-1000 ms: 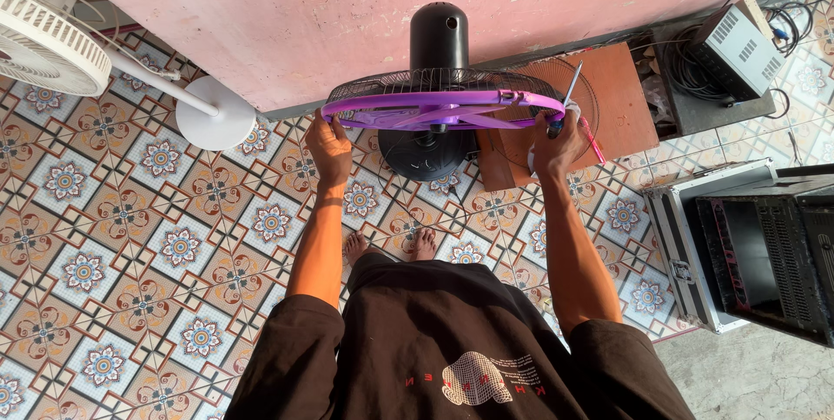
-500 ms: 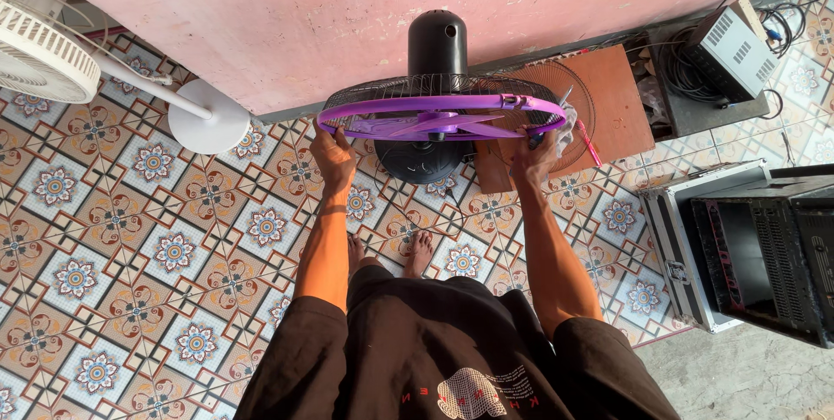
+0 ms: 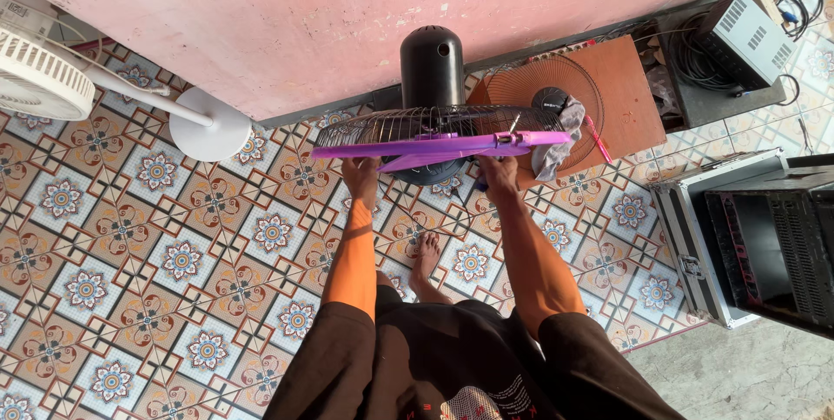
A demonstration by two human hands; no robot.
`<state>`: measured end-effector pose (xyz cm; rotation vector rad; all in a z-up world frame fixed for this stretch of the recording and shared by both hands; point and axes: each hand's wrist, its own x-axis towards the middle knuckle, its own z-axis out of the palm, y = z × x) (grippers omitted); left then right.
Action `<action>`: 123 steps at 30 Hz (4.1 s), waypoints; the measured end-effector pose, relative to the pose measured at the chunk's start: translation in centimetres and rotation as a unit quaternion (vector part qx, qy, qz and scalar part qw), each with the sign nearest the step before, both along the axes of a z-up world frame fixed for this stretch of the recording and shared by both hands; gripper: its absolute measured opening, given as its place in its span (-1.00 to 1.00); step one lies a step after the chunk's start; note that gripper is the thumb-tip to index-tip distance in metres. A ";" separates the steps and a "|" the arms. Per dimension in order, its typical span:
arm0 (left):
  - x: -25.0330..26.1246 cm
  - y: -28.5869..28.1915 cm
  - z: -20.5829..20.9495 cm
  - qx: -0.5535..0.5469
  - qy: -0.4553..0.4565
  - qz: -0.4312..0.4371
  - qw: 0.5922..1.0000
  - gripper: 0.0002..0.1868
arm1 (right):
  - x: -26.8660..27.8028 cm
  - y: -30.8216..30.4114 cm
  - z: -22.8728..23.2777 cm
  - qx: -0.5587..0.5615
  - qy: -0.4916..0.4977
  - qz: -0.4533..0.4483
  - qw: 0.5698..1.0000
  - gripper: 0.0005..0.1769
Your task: The person assembles a standing fan by attaching the front and rear wire cages to the fan head. They use a screwdriver to tighten the securing screw and adjust the cage alignment.
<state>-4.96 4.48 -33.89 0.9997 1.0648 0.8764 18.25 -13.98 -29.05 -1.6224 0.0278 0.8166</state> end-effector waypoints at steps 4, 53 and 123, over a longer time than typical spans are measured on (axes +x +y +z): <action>2.6 -2.3 -0.9 -0.110 -0.100 0.042 0.988 -0.77 | -3.2 1.4 -2.4 0.086 0.106 -0.056 0.989 -0.81; -4.2 3.7 17.4 0.402 0.106 0.115 0.902 -0.82 | 5.3 -3.5 5.9 0.107 -0.417 -0.020 0.902 -0.68; -2.9 0.0 30.4 0.721 0.184 0.033 0.667 -0.73 | -3.1 -5.7 24.6 0.000 -0.756 0.065 0.652 -0.81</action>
